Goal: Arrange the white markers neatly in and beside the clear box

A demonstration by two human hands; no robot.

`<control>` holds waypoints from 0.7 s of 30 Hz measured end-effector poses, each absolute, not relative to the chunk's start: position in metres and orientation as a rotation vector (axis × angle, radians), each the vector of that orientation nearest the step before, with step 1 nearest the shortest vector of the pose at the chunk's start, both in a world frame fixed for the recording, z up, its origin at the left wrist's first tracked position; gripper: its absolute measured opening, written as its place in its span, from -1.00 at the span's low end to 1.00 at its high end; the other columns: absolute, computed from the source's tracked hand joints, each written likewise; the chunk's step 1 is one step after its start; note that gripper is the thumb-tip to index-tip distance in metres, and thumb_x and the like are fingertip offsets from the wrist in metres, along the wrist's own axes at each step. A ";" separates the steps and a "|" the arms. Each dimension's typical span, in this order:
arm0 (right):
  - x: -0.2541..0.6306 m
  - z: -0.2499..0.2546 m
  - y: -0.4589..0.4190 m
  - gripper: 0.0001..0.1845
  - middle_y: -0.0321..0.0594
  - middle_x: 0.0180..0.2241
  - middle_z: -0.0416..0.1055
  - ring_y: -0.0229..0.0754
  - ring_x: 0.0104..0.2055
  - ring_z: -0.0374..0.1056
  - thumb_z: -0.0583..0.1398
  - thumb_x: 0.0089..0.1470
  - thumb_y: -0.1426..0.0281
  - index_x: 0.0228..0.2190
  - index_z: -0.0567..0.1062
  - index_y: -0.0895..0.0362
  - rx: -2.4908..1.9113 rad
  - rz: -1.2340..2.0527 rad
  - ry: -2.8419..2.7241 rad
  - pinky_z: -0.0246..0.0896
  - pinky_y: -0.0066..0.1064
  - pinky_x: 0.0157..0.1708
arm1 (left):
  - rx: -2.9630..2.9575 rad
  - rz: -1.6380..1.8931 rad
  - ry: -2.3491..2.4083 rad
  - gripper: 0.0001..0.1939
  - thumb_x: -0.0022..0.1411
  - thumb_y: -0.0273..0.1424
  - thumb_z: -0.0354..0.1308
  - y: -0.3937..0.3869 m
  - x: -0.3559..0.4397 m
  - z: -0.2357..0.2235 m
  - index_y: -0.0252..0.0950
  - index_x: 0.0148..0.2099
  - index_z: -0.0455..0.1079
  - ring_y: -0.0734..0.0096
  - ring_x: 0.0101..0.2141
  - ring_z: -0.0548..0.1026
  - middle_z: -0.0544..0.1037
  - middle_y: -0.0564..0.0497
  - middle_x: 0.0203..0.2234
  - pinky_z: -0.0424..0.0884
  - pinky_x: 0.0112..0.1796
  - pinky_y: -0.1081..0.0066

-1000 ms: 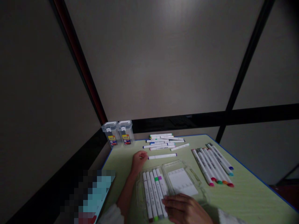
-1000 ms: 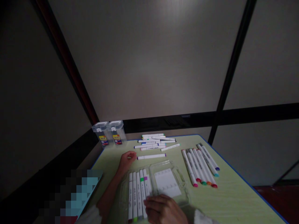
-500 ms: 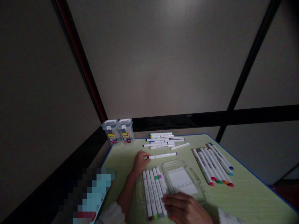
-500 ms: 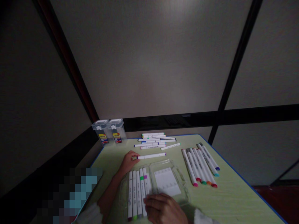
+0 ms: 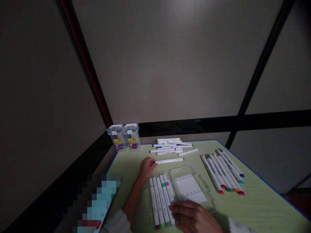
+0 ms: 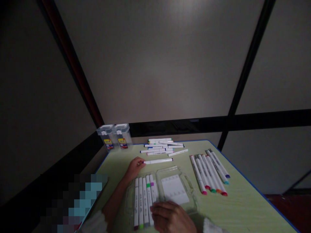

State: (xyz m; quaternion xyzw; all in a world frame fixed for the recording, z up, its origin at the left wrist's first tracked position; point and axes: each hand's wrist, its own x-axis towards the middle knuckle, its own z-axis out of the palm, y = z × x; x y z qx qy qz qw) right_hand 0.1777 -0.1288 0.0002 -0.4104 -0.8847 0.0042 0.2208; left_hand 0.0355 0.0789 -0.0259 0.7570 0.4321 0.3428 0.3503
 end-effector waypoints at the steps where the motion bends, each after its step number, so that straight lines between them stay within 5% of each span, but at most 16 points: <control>1: 0.178 -0.001 -0.129 -0.84 -0.27 -0.19 0.44 -0.23 -0.10 0.30 0.10 0.05 0.47 -0.32 0.47 0.17 -1.137 0.010 -2.441 0.21 -0.46 -0.13 | 1.953 0.896 1.118 -0.94 -0.11 -0.54 0.09 0.079 0.036 -0.026 -0.36 -0.48 0.37 0.50 -0.45 0.33 0.36 0.07 -0.54 0.25 -0.39 0.50; 21: 0.178 0.010 -0.130 -0.82 -0.27 -0.19 0.44 -0.24 -0.10 0.30 0.08 0.08 0.43 -0.31 0.47 0.17 -1.145 0.010 -2.509 0.21 -0.49 -0.12 | 1.740 1.043 1.123 -0.77 0.04 -0.27 -0.12 0.086 0.033 -0.024 -0.29 -0.55 0.13 0.51 -0.54 0.25 0.28 0.12 -0.66 0.17 -0.49 0.51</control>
